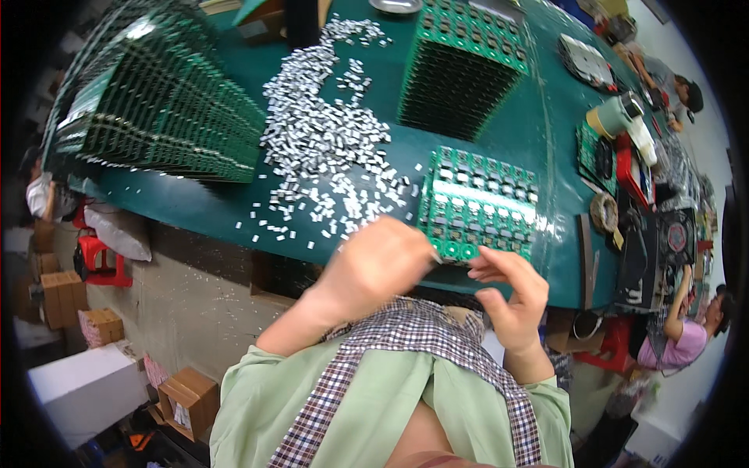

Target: The person assembles metal pins and electronic components onto printed circuit board arrays by hand.

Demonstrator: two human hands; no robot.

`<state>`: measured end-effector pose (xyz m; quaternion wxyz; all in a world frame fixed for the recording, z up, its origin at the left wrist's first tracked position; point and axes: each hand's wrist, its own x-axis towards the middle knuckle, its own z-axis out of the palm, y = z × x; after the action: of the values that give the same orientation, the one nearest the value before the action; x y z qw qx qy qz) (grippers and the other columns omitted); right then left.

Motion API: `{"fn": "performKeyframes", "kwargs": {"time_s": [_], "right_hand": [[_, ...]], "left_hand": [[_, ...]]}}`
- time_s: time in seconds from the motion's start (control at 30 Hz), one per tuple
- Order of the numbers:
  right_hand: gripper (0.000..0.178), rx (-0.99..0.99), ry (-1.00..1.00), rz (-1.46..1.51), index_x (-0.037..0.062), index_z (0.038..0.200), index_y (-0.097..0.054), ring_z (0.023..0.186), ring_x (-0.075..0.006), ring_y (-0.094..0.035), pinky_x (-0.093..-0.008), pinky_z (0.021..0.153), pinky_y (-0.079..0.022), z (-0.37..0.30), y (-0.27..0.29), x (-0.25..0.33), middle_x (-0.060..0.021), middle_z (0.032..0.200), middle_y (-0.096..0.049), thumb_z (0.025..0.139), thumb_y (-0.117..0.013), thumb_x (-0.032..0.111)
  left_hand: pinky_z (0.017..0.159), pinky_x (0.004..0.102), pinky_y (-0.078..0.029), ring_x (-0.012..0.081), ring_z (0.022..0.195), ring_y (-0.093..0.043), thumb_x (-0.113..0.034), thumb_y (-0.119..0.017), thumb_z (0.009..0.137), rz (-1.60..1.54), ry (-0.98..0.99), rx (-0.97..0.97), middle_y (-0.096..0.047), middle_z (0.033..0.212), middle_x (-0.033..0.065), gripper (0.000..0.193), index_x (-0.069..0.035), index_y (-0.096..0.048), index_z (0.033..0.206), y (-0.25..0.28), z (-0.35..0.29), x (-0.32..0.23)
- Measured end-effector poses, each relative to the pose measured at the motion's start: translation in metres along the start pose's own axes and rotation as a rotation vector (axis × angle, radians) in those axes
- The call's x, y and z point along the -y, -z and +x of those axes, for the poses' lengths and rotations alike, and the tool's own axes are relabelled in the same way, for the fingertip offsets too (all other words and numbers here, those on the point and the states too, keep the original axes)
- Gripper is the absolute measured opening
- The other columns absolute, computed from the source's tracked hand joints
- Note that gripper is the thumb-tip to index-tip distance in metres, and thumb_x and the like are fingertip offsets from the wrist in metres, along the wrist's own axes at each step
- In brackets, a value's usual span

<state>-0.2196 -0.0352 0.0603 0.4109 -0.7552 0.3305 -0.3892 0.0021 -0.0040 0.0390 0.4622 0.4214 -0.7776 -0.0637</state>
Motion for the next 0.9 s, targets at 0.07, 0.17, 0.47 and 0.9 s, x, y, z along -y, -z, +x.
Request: {"fn": "performKeyframes", "kwargs": {"time_s": [0.07, 0.17, 0.47, 0.9], "right_hand": [[0.042, 0.058, -0.025, -0.056, -0.0037, 0.11, -0.063, 0.077, -0.018, -0.065, -0.0276, 0.068, -0.055, 0.004, -0.009, 0.003, -0.0132, 0.088, -0.065, 0.07, -0.076, -0.001], [0.029, 0.138, -0.102, -0.008, -0.0035, 0.099, -0.067, 0.077, -0.0164, -0.065, -0.0263, 0.067, -0.057, -0.001, -0.012, 0.002, -0.0121, 0.087, -0.065, 0.07, -0.073, -0.007], [0.02, -0.118, -0.099, 0.185, -0.0043, 0.084, -0.066, 0.077, -0.0177, -0.064, -0.027, 0.069, -0.054, -0.019, -0.024, -0.001, -0.013, 0.087, -0.064, 0.067, -0.073, -0.01], [0.023, -0.078, 0.139, -0.053, -0.0005, 0.083, -0.064, 0.072, -0.0215, -0.064, -0.0286, 0.064, -0.05, -0.019, -0.022, -0.004, -0.0129, 0.081, -0.065, 0.063, -0.076, -0.003]], "left_hand": [[0.063, 0.0345, -0.05, 0.0254, 0.078, -0.061, 0.001, -0.07, 0.063, -0.068, -0.046, 0.081, -0.062, 0.086, 0.0091, 0.029, 0.0, -0.063, 0.091, -0.005, -0.001, -0.012], [0.066, 0.035, -0.051, 0.0262, 0.078, -0.062, 0.0, -0.07, 0.062, -0.105, -0.054, 0.09, -0.062, 0.086, 0.0096, 0.03, 0.001, -0.063, 0.092, -0.009, -0.007, -0.015], [0.072, 0.0351, -0.052, 0.0266, 0.084, -0.064, -0.002, -0.072, 0.074, -0.502, 0.264, 0.033, -0.066, 0.091, 0.011, 0.022, 0.001, -0.063, 0.094, -0.021, -0.018, -0.018], [0.064, 0.0355, -0.048, 0.027, 0.073, -0.061, 0.004, -0.07, 0.07, -0.526, 0.182, -0.028, -0.061, 0.081, 0.0095, 0.018, -0.002, -0.058, 0.084, -0.028, -0.014, -0.025]]}}
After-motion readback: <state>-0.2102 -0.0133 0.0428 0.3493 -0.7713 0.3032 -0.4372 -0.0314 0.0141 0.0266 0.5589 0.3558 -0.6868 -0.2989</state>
